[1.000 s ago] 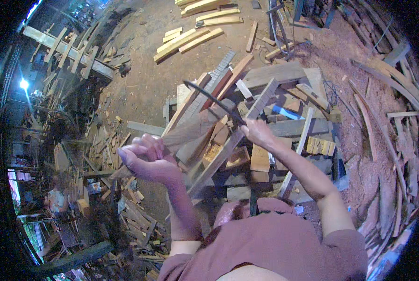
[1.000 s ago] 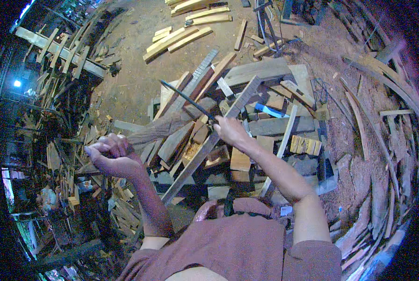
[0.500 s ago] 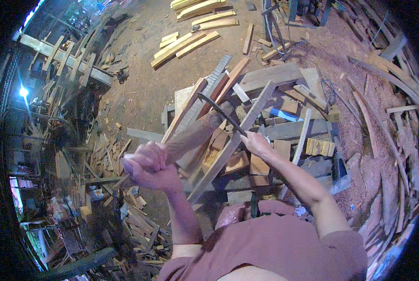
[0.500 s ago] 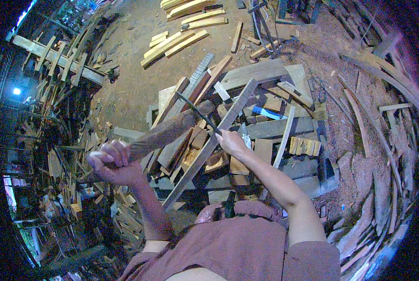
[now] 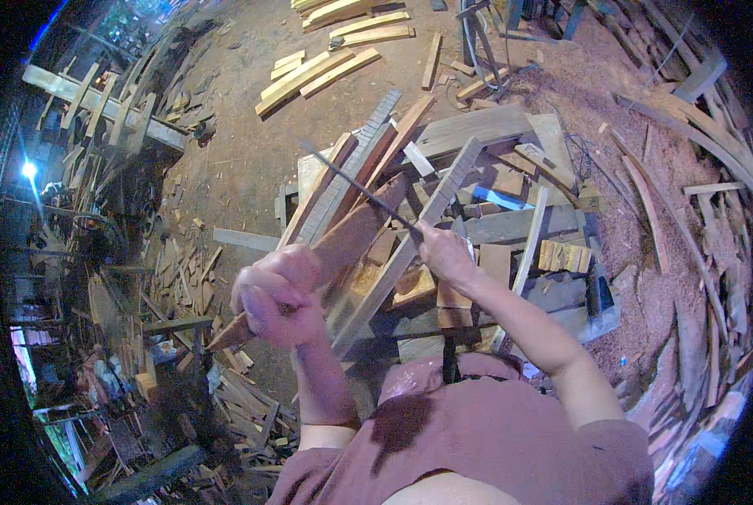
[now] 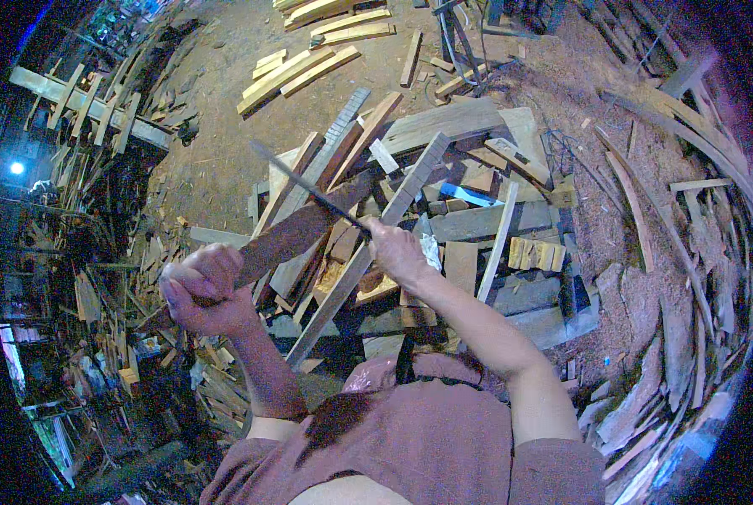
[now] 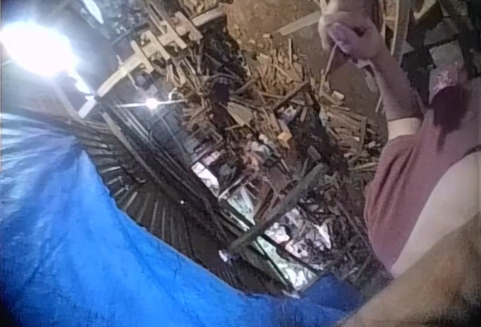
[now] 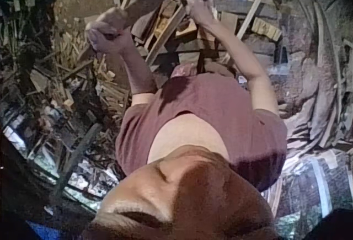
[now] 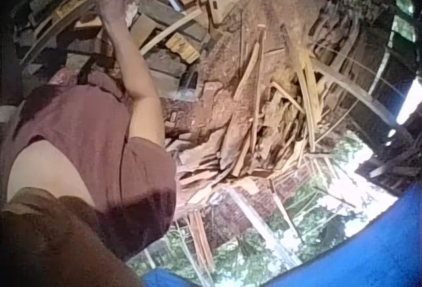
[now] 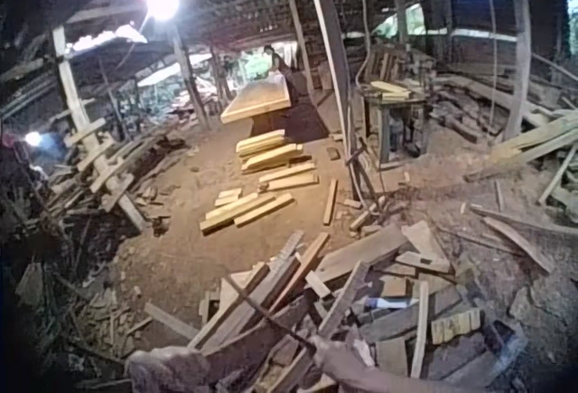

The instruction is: Shaping a piece of wood using a scraping tool and examining wooden furniture components.

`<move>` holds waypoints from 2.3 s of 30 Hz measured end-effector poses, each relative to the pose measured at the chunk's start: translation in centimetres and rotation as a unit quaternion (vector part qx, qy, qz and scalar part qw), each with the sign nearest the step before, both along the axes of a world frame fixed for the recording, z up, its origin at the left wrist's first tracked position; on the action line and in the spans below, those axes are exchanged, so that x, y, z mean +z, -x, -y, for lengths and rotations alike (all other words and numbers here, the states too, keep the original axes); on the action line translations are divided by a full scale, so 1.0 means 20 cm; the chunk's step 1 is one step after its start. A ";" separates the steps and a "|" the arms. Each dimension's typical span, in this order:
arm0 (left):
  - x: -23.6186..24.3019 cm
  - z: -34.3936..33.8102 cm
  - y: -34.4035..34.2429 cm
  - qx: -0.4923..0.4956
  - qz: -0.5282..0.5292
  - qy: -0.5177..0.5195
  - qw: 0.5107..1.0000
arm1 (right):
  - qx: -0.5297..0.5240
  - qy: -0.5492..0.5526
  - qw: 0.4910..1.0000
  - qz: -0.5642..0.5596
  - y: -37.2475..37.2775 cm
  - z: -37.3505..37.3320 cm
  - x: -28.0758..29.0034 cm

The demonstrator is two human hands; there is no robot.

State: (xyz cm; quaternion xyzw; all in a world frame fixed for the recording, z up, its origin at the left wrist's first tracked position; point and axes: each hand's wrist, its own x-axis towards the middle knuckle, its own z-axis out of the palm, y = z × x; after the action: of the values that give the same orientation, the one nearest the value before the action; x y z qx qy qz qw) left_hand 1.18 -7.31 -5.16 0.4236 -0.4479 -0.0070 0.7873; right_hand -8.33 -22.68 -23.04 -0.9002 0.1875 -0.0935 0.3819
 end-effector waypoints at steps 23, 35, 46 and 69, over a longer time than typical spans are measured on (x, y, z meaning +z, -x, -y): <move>-0.04 -0.08 -0.02 0.038 -0.052 0.070 0.995 | -0.047 -0.050 0.987 -0.142 0.03 0.07 -0.19; 0.05 0.01 -0.03 0.280 -0.146 0.078 0.945 | 0.042 -0.069 0.991 0.103 -0.02 -0.11 0.44; 0.05 0.01 0.01 0.338 -0.160 0.079 0.924 | -0.006 -0.094 0.996 0.001 0.00 -0.05 0.35; 0.04 0.04 -0.03 0.343 -0.156 0.073 0.923 | 0.062 -0.107 0.984 0.124 0.01 -0.05 0.73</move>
State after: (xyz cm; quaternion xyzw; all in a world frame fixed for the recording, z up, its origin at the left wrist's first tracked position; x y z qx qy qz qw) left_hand 1.79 -8.05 -4.30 0.4860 -0.1462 0.2304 0.8303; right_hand -8.49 -21.61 -8.44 -0.8451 0.0917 -0.1604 0.5016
